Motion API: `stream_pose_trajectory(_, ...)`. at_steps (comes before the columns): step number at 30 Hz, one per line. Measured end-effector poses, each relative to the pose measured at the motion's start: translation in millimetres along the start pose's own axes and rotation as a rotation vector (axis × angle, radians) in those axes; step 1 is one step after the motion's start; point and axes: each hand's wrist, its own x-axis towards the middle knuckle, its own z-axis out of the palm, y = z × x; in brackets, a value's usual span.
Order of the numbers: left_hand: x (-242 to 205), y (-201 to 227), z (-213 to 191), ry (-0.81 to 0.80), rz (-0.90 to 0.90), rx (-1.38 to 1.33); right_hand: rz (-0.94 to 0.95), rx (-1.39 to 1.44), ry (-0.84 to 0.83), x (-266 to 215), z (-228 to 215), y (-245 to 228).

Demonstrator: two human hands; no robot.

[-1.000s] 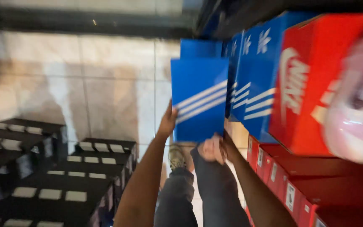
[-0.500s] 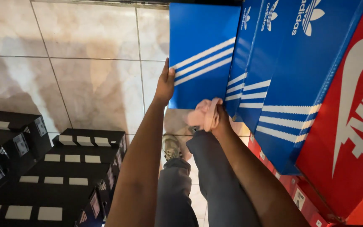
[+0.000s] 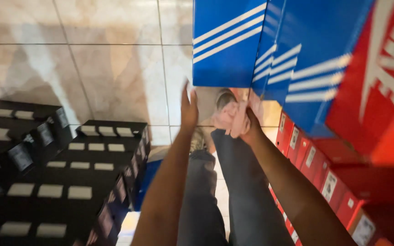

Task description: The person wipes the exterior of several shoe boxes with a pink cloth. They pick up boxes, wipe them, open them to reveal shoes, and place them back down or stack them.

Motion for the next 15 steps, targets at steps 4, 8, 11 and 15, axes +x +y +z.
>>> stream_pose_trajectory(4, -136, -22, -14, -0.253, 0.115, -0.423, 0.162, -0.050, 0.105, -80, 94, 20)
stream_pose_trajectory(8, -241, 64, -30, -0.290, 0.151, -0.219, 0.116, -0.274, 0.171, -124, -6, 102)
stream_pose_trajectory(11, -292, 10, -35, -0.029, 0.053, 0.046, -0.121, -0.860, 0.013, -171, 1, 124)
stream_pose_trajectory(15, -350, 1, -9, 0.123, -0.013, -0.108, -0.206, -1.070, 0.303, -199, -120, 197)
